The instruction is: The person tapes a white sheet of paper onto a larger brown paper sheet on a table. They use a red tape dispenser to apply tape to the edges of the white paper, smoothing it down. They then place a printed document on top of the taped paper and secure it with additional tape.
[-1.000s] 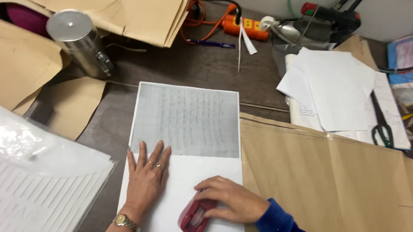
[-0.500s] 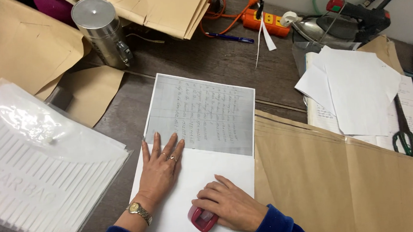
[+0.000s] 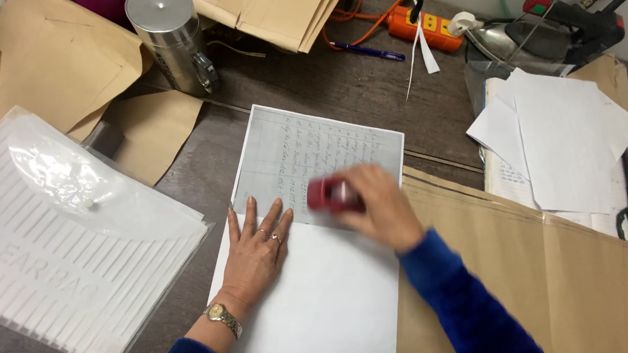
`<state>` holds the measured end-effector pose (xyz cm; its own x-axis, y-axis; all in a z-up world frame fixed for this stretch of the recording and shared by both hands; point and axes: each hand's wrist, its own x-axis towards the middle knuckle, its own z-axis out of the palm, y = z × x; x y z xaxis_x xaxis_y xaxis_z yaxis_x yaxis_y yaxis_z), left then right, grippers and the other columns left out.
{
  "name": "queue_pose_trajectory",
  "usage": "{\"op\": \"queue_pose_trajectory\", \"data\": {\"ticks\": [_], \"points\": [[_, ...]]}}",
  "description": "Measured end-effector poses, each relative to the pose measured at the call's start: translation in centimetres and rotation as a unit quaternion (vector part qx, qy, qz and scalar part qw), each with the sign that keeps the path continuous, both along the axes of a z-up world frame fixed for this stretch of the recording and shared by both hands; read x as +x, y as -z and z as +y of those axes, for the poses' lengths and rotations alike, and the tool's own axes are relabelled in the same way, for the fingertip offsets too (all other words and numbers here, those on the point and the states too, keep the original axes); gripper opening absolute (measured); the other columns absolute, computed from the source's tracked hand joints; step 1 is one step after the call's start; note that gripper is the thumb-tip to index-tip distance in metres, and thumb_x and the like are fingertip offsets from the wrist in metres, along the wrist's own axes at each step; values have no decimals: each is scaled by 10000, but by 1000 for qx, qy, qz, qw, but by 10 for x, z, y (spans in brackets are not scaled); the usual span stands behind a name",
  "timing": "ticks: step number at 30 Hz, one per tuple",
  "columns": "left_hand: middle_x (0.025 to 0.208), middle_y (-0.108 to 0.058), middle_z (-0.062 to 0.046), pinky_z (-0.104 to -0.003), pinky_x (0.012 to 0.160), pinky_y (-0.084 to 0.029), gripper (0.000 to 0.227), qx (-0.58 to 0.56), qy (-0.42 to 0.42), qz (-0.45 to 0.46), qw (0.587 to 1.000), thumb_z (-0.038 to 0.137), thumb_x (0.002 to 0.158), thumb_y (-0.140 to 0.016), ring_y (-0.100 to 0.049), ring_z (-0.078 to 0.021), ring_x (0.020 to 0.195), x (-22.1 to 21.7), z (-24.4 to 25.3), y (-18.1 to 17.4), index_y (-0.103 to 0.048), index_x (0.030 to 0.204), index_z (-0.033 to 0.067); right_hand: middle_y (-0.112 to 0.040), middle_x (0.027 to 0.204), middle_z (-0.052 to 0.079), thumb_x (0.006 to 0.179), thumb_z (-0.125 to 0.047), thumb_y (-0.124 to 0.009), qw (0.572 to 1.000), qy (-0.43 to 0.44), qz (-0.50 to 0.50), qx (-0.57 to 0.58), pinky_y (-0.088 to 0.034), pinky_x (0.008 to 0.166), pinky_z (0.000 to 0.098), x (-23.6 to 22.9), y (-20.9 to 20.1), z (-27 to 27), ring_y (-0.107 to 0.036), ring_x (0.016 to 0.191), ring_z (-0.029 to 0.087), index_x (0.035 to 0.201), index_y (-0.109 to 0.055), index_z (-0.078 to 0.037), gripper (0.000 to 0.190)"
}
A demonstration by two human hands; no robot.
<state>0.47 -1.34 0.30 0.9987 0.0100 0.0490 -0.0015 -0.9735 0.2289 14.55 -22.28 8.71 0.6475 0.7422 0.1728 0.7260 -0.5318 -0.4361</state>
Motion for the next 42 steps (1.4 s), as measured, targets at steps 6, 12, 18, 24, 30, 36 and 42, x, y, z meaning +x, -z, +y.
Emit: {"op": "queue_pose_trajectory", "data": {"ticks": [6,12,18,24,30,36,42], "points": [[1503,-374,68,-626,1125,-136,491,0,3,-4,1000,321,918,-460,-192,-375,1433,0,0,0,-443,1409,331,-571,1069,9,616,-448,-858,995,70,23,-62,-461,856,412,48,24,32,-539,1038,244,1242,-563,-147,754],[1502,-375,67,-622,1123,-147,492,7,5,-25,1000,315,916,-463,-211,-375,1427,-1,1,1,-446,1407,328,-572,1059,24,664,-352,-862,991,73,59,-98,-445,903,408,46,20,42,-531,1047,229,1234,-569,-114,684],[1510,-362,69,-625,1123,-143,489,7,6,-15,1000,323,926,-445,-192,-375,1434,0,1,1,-435,1415,329,-557,1062,25,671,-356,-854,989,70,54,-122,-445,896,401,46,30,37,-523,1057,229,1243,-556,-114,689],[1493,-393,66,-623,1123,-143,479,-2,5,-17,1000,316,928,-463,-211,-375,1430,-1,0,-3,-455,1407,326,-531,1143,40,734,-312,-819,989,69,62,-114,-427,935,420,40,33,33,-486,1121,239,1315,-496,-122,692],[1498,-384,76,-620,1127,-139,484,-4,3,-15,1000,312,930,-467,-202,-367,1434,-1,1,-3,-447,1413,337,-542,1245,156,705,-414,-843,984,48,172,-1,-425,974,509,52,23,27,-477,1167,351,1384,-438,-69,863],[1454,-451,30,-630,1122,-155,475,7,1,-54,999,377,931,-505,-257,-340,1429,2,1,-6,-479,1396,288,-631,1152,101,964,-172,-594,963,106,229,98,-498,924,407,77,16,-22,-605,1095,271,1138,-659,-88,204],[1406,-476,-107,-622,1071,-293,682,-64,64,-91,992,358,839,-682,-385,-371,1348,68,-10,-37,-427,1435,146,-668,1120,108,962,-125,-558,950,139,274,59,-535,875,411,76,10,-22,-636,1058,279,1098,-682,-73,191]]}}
